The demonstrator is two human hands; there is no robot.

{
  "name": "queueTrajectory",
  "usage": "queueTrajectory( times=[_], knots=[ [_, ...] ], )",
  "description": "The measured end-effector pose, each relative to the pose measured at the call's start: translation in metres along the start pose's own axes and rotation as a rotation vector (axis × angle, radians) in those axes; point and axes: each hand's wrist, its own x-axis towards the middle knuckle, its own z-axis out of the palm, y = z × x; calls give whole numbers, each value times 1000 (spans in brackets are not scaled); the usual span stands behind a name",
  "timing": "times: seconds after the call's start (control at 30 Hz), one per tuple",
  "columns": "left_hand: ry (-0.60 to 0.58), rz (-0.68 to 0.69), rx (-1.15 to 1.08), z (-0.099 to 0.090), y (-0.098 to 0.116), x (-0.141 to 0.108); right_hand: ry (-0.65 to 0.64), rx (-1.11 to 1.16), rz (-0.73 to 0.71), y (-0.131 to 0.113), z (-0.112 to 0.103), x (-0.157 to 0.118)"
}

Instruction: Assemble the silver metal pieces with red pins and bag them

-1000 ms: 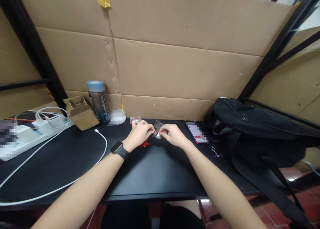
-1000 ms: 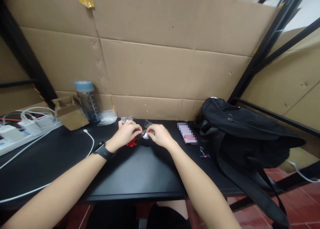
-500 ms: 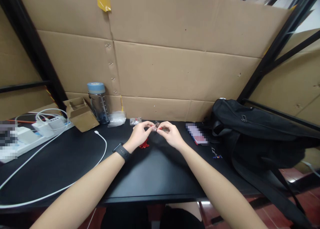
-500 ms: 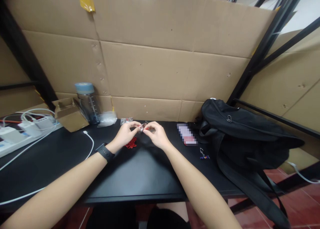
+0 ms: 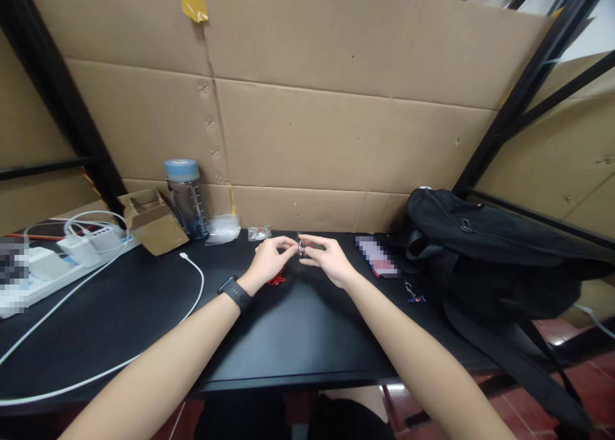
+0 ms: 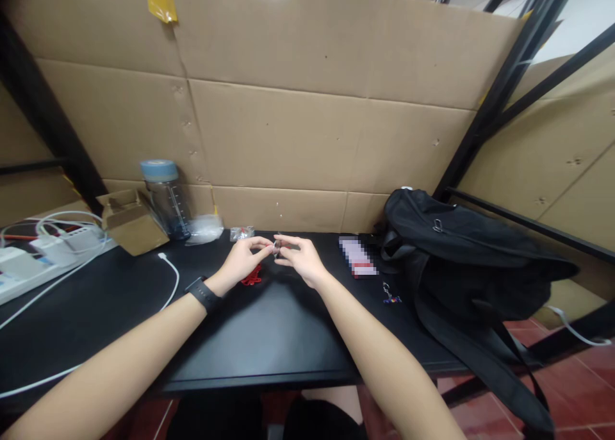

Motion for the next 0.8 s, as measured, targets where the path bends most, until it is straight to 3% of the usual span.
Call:
queueTrajectory(
  times=[0.23, 0.47, 0.63, 0.8],
  knots=[
    [-10, 27, 46, -1, 2, 0, 23, -112, -59, 0, -2, 1],
    [54, 132, 431, -10, 13, -4, 249, -266, -83, -4, -39, 15],
    [120, 170, 554, -17, 7, 0, 61, -324, 94, 2, -49, 16],
    [63, 213, 565, -22, -6, 3, -287, -593, 48, -4, -49, 11]
  ],
)
